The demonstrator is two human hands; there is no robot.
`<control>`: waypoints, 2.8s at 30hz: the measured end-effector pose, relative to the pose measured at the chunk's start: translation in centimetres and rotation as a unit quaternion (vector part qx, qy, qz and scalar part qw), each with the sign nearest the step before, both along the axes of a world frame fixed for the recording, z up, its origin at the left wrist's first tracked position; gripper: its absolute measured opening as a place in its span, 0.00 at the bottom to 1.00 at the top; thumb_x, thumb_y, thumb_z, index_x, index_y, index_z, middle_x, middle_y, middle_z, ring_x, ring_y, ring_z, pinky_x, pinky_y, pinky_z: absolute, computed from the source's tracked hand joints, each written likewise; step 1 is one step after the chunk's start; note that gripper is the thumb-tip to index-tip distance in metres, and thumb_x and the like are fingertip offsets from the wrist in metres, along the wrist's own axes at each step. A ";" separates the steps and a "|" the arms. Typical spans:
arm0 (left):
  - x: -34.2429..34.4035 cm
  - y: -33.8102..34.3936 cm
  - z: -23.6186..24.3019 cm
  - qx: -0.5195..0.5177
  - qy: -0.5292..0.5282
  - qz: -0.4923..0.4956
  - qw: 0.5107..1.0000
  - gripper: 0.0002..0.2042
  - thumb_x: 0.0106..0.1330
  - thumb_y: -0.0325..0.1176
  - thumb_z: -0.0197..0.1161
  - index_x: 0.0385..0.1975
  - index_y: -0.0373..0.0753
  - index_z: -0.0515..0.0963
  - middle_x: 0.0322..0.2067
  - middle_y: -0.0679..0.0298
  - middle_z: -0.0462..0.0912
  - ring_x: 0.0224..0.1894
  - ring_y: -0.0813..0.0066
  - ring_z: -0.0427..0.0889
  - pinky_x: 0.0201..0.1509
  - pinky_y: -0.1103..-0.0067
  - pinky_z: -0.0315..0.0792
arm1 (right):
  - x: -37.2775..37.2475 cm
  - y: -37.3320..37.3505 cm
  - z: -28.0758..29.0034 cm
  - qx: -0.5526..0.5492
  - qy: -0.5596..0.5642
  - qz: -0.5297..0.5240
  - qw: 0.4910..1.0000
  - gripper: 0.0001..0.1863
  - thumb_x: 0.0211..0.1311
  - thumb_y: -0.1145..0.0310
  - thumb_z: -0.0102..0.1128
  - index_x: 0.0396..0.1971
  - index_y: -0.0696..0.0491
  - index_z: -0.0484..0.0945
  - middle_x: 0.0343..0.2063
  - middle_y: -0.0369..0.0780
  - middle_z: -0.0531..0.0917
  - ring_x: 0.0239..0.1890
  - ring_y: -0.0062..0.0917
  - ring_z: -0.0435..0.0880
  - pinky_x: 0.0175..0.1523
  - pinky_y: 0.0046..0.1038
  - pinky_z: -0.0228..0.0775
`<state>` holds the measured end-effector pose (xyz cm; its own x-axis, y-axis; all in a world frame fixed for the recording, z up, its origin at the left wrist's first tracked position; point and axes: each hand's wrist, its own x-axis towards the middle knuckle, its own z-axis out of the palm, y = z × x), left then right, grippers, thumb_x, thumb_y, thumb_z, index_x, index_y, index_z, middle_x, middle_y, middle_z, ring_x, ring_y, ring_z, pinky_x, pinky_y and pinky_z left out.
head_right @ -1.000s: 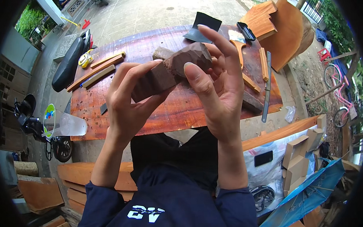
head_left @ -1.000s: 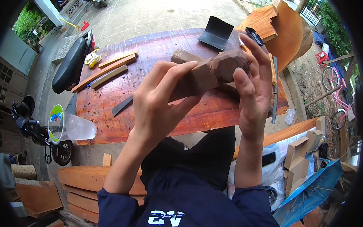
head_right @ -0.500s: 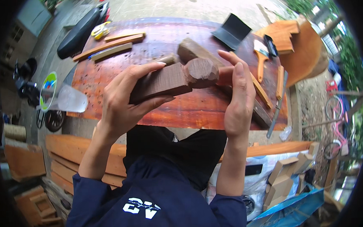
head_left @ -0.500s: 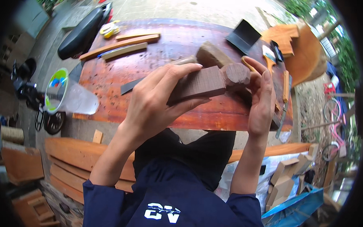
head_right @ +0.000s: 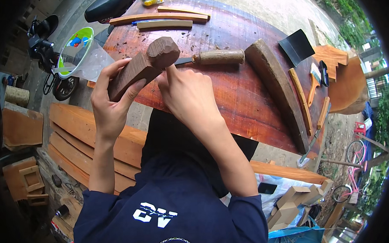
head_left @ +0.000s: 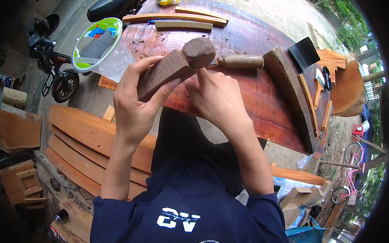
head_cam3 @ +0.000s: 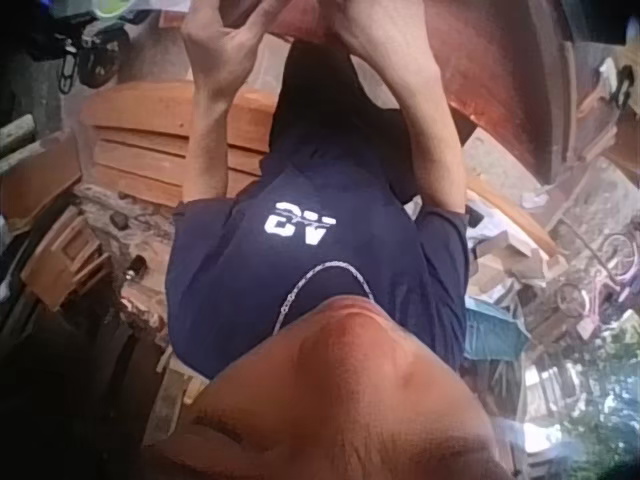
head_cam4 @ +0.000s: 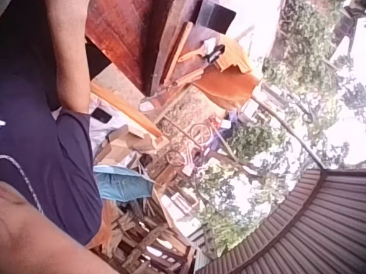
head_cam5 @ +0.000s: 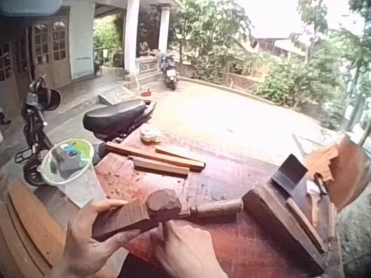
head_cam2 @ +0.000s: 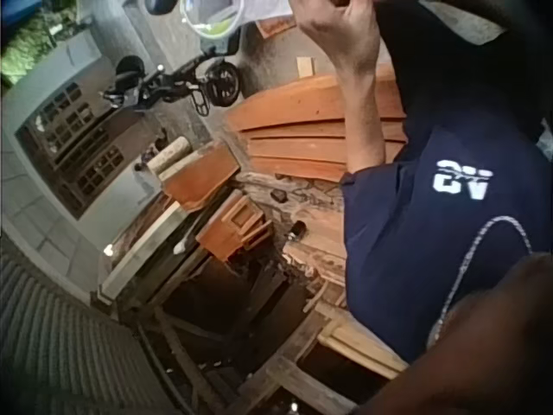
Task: Carve and shape a wooden object using a hand chisel.
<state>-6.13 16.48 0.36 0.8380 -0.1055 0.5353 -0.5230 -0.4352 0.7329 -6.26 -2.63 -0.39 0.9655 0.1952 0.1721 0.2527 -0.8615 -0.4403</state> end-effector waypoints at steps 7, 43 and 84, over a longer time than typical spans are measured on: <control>0.1 -0.1 -0.6 0.007 0.018 -0.039 0.999 0.22 0.60 0.34 0.78 0.53 0.39 0.80 0.44 0.59 0.86 0.47 0.63 0.85 0.52 0.71 0.78 | -1.6 -6.0 1.5 -0.190 -0.109 -0.150 0.964 0.27 0.66 0.63 0.66 0.64 0.47 0.74 0.43 0.46 0.79 0.47 0.39 0.80 0.53 0.40 0.72; 9.9 -11.6 0.1 0.250 -0.046 -0.401 0.880 0.16 0.64 0.31 0.57 0.51 0.34 0.74 0.47 0.50 0.80 0.56 0.52 0.74 0.65 0.63 0.67 | -15.2 -6.9 15.9 -0.449 -0.058 0.043 0.890 0.26 0.49 0.76 0.81 0.52 0.48 0.89 0.31 0.45 0.81 0.25 0.29 0.81 0.29 0.28 0.76; 8.9 -10.0 -2.5 0.169 -0.145 -0.346 0.911 0.08 0.61 0.33 0.62 0.24 0.38 0.76 0.23 0.61 0.75 0.28 0.60 0.78 0.38 0.70 0.73 | -13.2 -14.8 13.2 -0.068 0.128 -0.022 0.989 0.29 0.47 0.78 0.75 0.55 0.58 0.85 0.37 0.46 0.87 0.37 0.34 0.87 0.43 0.29 0.77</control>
